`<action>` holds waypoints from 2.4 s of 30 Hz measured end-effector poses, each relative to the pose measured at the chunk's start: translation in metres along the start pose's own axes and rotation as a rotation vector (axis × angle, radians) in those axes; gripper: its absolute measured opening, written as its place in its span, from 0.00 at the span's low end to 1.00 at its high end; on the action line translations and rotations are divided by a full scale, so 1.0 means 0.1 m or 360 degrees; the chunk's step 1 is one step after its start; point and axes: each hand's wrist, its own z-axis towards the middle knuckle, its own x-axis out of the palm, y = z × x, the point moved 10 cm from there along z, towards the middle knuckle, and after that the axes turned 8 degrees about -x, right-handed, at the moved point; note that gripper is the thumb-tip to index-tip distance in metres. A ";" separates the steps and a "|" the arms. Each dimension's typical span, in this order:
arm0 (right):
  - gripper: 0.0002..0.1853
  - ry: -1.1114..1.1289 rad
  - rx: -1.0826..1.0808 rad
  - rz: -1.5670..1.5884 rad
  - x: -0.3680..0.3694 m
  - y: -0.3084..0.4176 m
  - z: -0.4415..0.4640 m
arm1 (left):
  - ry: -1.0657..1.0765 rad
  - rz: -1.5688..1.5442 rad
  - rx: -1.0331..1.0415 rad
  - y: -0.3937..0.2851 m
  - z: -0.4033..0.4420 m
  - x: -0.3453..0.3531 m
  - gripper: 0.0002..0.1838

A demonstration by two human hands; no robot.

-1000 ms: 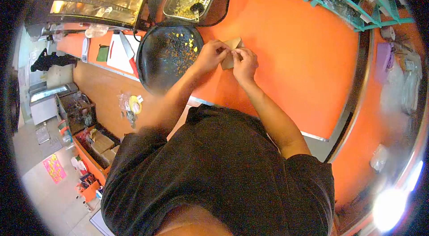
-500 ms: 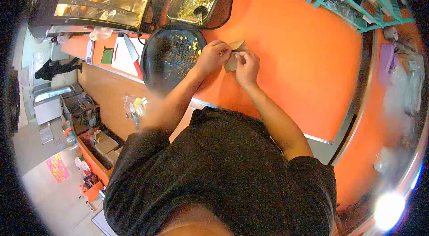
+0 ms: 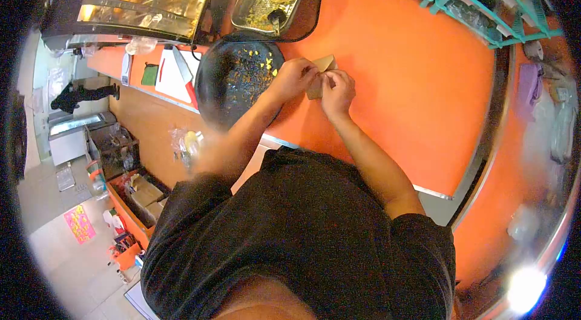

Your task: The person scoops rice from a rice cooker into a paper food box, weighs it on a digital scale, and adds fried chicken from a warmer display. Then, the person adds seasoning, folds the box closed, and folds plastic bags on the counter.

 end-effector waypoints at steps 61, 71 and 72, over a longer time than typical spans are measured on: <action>0.11 0.0255 -0.0020 -0.0042 0.02 -0.21 0.21 | -0.0049 0.0351 -0.0036 0.12 -0.04 0.29 0.06; 0.53 0.1141 -0.0729 -0.0207 0.00 0.32 0.26 | 0.0174 0.0670 0.0179 0.00 -0.23 0.28 0.52; 0.53 0.1248 -0.0772 -0.0302 0.05 0.30 0.28 | 0.0181 0.0653 0.0214 -0.01 -0.24 0.31 0.50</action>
